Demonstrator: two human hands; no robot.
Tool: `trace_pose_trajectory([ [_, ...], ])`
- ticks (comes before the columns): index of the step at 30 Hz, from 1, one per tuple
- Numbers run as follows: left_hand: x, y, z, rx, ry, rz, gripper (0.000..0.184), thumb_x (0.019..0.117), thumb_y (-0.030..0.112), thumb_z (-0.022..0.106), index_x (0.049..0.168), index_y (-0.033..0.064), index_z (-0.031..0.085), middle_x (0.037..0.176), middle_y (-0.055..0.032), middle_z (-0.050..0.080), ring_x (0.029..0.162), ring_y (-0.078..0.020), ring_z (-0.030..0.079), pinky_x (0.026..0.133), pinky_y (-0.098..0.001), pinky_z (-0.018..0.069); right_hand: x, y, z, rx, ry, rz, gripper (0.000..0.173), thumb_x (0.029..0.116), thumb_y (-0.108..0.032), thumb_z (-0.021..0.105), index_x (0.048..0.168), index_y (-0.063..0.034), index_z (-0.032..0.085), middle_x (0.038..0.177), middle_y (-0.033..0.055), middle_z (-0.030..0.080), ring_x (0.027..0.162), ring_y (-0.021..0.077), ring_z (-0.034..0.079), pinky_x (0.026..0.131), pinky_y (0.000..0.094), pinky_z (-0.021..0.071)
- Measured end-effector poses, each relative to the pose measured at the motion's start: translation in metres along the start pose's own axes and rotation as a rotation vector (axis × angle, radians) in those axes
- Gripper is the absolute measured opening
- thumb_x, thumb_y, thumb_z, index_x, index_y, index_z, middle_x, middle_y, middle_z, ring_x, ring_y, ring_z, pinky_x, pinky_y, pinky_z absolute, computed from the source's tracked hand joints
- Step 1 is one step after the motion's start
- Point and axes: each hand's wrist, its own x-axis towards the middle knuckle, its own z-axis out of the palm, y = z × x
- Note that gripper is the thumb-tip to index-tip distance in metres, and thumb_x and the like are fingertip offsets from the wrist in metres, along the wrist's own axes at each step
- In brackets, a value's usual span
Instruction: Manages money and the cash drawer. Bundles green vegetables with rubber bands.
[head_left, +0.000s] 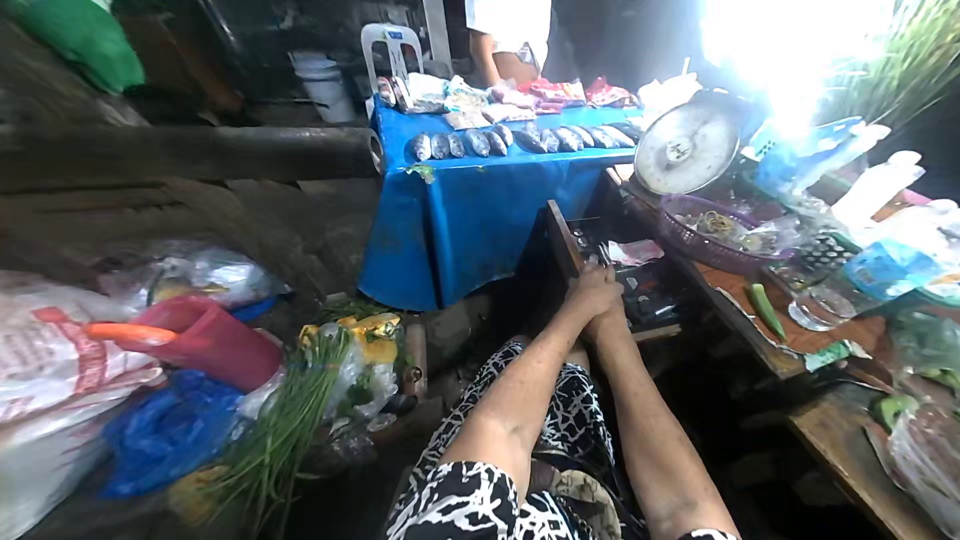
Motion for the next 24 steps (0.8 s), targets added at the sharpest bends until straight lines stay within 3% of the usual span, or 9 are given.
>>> trace_pose_trajectory([
  [2, -0.001, 0.001, -0.001, 0.008, 0.002, -0.010, 0.041, 0.0972, 0.035, 0.062, 0.130, 0.0112, 0.068, 0.155, -0.0099, 0.046, 0.134, -0.0330, 0.052, 0.104, -0.0610, 0.0469, 0.014, 0.016, 0.019, 0.003, 0.036, -0.033, 0.043, 0.0994, -0.027, 0.063, 0.132, 0.0007, 0.063, 0.137, 0.0255, 0.060, 0.134, 0.0407, 0.053, 0.109, 0.0586, 0.0417],
  [5, 0.001, -0.001, 0.000, 0.004, 0.002, -0.015, 0.046, 0.0971, 0.037, 0.062, 0.137, 0.0132, 0.065, 0.159, -0.0100, 0.042, 0.139, -0.0337, 0.048, 0.106, -0.0617, 0.0447, 0.025, 0.026, 0.028, 0.020, 0.004, -0.037, 0.048, 0.0989, -0.030, 0.061, 0.137, -0.0007, 0.061, 0.144, 0.0246, 0.055, 0.139, 0.0398, 0.047, 0.114, 0.0573, 0.0372],
  [6, 0.001, -0.002, 0.001, 0.006, 0.006, -0.014, 0.046, 0.0969, 0.038, 0.062, 0.136, 0.0135, 0.066, 0.160, -0.0099, 0.042, 0.139, -0.0335, 0.049, 0.106, -0.0617, 0.0451, 0.025, 0.028, 0.032, 0.028, 0.036, -0.049, 0.049, 0.0970, -0.030, 0.063, 0.135, 0.0003, 0.062, 0.142, 0.0256, 0.056, 0.138, 0.0407, 0.048, 0.114, 0.0583, 0.0373],
  [9, 0.001, -0.001, 0.001, 0.007, 0.005, -0.016, 0.043, 0.0968, 0.037, 0.063, 0.133, 0.0129, 0.067, 0.159, -0.0088, 0.043, 0.139, -0.0329, 0.049, 0.106, -0.0619, 0.0451, 0.015, 0.009, 0.009, -0.050, -0.093, 0.036, 0.045, 0.1002, -0.031, 0.062, 0.136, -0.0034, 0.061, 0.143, 0.0213, 0.057, 0.138, 0.0366, 0.050, 0.112, 0.0554, 0.0399],
  [13, 0.002, -0.002, 0.002, 0.012, 0.009, -0.008, 0.044, 0.0968, 0.037, 0.063, 0.133, 0.0123, 0.067, 0.158, -0.0105, 0.045, 0.138, -0.0331, 0.049, 0.106, -0.0616, 0.0450, 0.027, 0.029, 0.031, 0.039, 0.006, -0.045, 0.051, 0.0965, -0.032, 0.065, 0.136, 0.0000, 0.061, 0.145, 0.0260, 0.054, 0.140, 0.0412, 0.045, 0.115, 0.0581, 0.0354],
  [17, 0.002, -0.002, 0.001, -0.001, 0.006, -0.011, 0.045, 0.0971, 0.037, 0.063, 0.135, 0.0129, 0.066, 0.160, -0.0100, 0.042, 0.141, -0.0330, 0.046, 0.108, -0.0616, 0.0437, 0.024, 0.026, 0.026, 0.037, -0.015, -0.039, 0.052, 0.0966, -0.031, 0.065, 0.137, 0.0006, 0.060, 0.145, 0.0266, 0.053, 0.141, 0.0416, 0.045, 0.115, 0.0582, 0.0350],
  [22, -0.001, -0.001, 0.001, -0.018, 0.013, -0.004, 0.045, 0.0968, 0.036, 0.064, 0.136, 0.0133, 0.066, 0.160, -0.0087, 0.042, 0.141, -0.0326, 0.047, 0.108, -0.0613, 0.0438, 0.005, 0.006, 0.005, -0.072, -0.035, -0.003, 0.044, 0.0981, -0.033, 0.064, 0.129, -0.0030, 0.066, 0.135, 0.0212, 0.063, 0.132, 0.0371, 0.055, 0.109, 0.0566, 0.0418],
  [24, -0.002, 0.000, 0.000, -0.013, 0.008, -0.006, 0.046, 0.0978, 0.036, 0.063, 0.137, 0.0136, 0.065, 0.160, -0.0094, 0.043, 0.141, -0.0333, 0.046, 0.109, -0.0617, 0.0427, 0.009, 0.013, 0.020, -0.080, 0.066, -0.043, 0.044, 0.0968, -0.036, 0.065, 0.125, -0.0022, 0.068, 0.129, 0.0228, 0.065, 0.127, 0.0388, 0.058, 0.106, 0.0587, 0.0437],
])
